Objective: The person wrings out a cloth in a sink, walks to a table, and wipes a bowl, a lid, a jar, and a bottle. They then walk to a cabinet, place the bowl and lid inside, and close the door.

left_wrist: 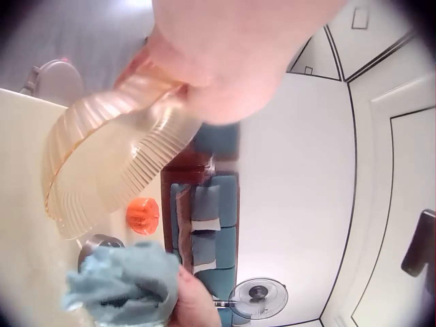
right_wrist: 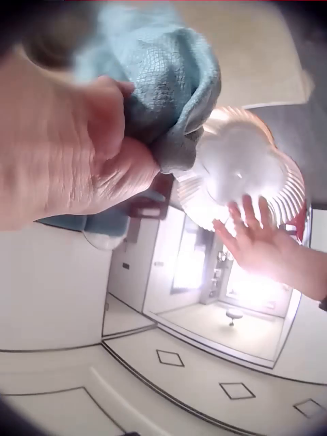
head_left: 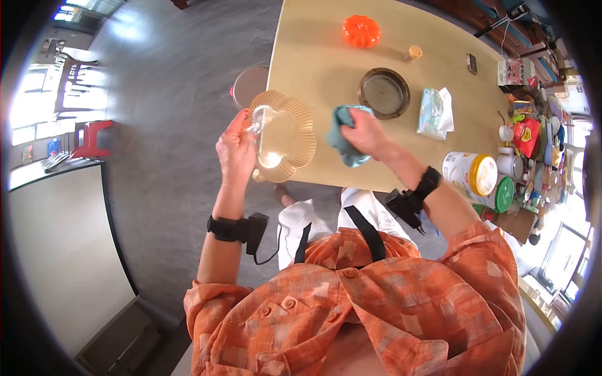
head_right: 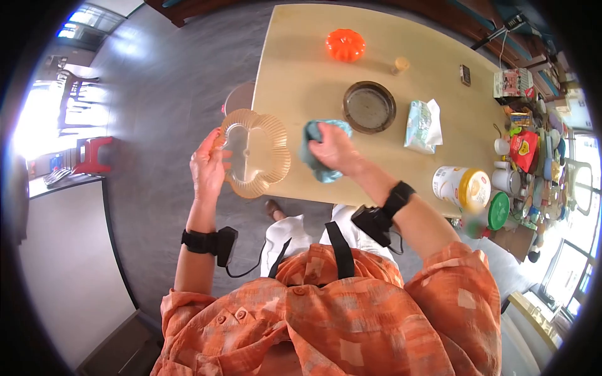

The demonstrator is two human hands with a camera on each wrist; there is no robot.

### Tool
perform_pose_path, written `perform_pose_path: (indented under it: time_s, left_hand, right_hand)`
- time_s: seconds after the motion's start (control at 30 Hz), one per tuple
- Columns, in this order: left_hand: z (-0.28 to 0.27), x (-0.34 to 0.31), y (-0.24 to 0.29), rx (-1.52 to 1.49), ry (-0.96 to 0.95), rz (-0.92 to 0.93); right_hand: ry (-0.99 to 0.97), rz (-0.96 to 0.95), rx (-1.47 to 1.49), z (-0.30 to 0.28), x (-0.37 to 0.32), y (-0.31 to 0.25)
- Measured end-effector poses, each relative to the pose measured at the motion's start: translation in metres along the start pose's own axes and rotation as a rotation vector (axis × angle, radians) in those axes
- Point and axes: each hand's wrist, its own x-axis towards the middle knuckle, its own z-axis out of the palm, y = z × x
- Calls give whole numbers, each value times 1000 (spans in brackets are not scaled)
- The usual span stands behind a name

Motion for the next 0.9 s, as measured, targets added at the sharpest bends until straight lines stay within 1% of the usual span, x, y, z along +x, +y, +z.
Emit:
perform_pose_path:
  time_s: [0.03, 0.1, 0.13, 0.17, 0.2, 0.27, 0.33, 0.37, 0.4, 0.47, 0.5, 0.53, 0.6, 0.63, 0.73, 0.77, 0.8, 0.83, 0.87, 0.9]
  left_hand:
    - [-1, -1, -5, -88, -8, -12]
    - [-7, -3, -13, -264, -48, -14]
    - [-12, -6, -13, -267, -43, -12]
    - [-22, -9, -9, -118, -12, 46]
    - [-36, -8, -13, 31, 21, 104]
    - [-71, 3, -43, -27, 82, 110]
    - [-114, 14, -75, -263, 159, 153]
    - [-137, 19, -98, -375, 155, 122]
    - [-160, 22, -114, -382, 188, 113]
    - [-207, 23, -144, -387, 214, 85]
    - [-233, 26, -158, -338, 233, 27]
    - [-257, 29, -166, -325, 261, 17]
    - [-294, 35, -175, -430, 267, -178]
    - [-310, 38, -182, -492, 265, -277]
    - [-338, 52, -210, -519, 358, -270]
    - [-345, 59, -228, -531, 380, -276]
    - [-349, 67, -248, -483, 434, -245]
    - [-357, 77, -258, -429, 481, -215]
    - [-363, 86, -266, -429, 491, -218]
    - [-370, 95, -269, -457, 497, -221]
  right_hand:
    - [77, -142, -252, 18, 5, -15]
    - [116, -256, -242, 67, 20, -43]
    - [247, -423, -300, 101, 39, -41]
    - [338, -392, -268, 134, 53, -41]
    - [335, -401, -269, 157, 57, -56]
    - [193, -371, -100, 202, 58, -90]
    - [55, -528, -93, 258, 48, -119]
    - [33, -641, -47, 289, 49, -129]
    - [4, -657, -58, 312, 56, -141]
    - [-114, -732, -202, 355, 70, -163]
    - [-77, -795, -315, 377, 81, -174]
    - [-104, -812, -303, 399, 96, -185]
    - [34, -600, -386, 439, 125, -208]
    - [4, -592, -414, 457, 132, -216]
    - [-47, -582, -404, 496, 144, -227]
    - [-126, -600, -369, 509, 147, -225]
    - [-203, -616, -329, 519, 147, -222]
    - [-288, -633, -244, 526, 140, -231]
    - [-297, -638, -245, 536, 141, -237]
    - [-331, -708, -203, 548, 145, -243]
